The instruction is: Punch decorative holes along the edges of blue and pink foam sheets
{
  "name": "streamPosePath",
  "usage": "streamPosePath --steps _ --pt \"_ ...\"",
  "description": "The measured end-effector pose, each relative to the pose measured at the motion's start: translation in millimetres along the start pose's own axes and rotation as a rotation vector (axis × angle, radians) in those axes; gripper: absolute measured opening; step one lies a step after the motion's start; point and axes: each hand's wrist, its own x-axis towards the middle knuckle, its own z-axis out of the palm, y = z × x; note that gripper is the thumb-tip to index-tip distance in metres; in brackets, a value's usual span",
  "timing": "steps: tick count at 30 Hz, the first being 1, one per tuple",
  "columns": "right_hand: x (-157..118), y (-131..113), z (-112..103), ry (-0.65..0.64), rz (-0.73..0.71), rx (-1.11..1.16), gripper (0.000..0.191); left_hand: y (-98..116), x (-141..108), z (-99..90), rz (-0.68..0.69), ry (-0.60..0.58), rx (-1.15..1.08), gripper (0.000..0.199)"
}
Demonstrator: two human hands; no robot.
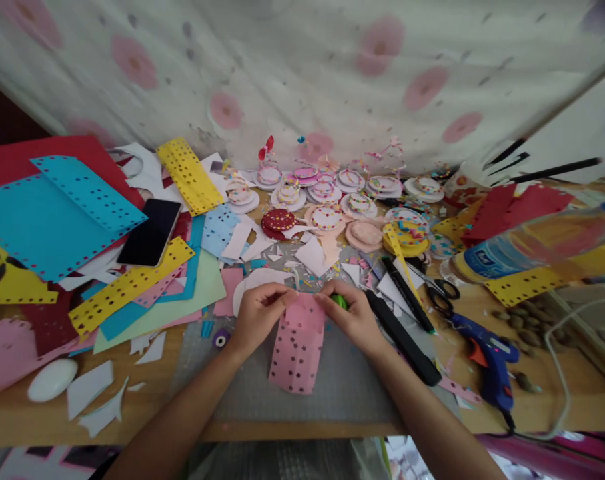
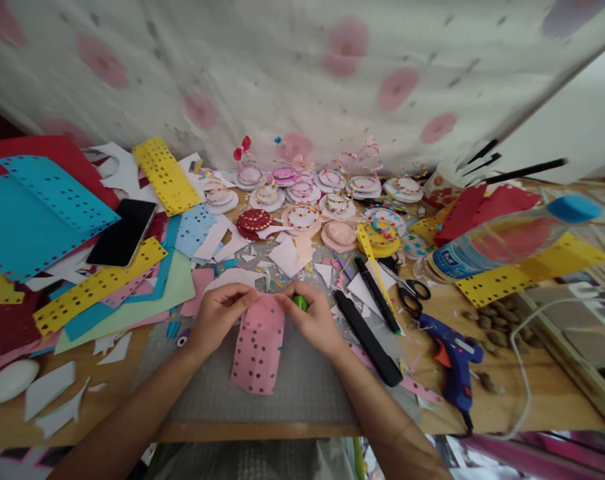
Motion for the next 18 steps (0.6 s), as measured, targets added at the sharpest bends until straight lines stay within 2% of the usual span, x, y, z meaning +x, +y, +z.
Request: streamPosePath --steps 7,11,13,16,18 --pt "-1.6 3.5 2.4 -0.082 -0.016 -0.068 0.033 -1.5 -0.2 -0.4 0.002 0.005 -0.012 0.028" --pt "-3.1 4.2 2.9 -0.044 -0.061 -0.107 0.034 4.0 0.4 0.2 -0.025 -0.101 -0.033 0.027" --pt "-3.0 3.5 3.2 -0.066 -0.059 -0.093 0.033 5.5 0.0 0.1 -0.038 -0.133 -0.007 0.029" --pt "-2.4 1.9 3.1 -0.123 -0.068 -0.079 0.034 4.2 -0.8 0.3 -0.049 -0.095 0.002 0.03" --pt "-2.2 1.1 2.5 -0.117 -0.071 -0.066 0.036 1.8 -0.8 1.3 -0.086 -0.063 -0.071 0.027"
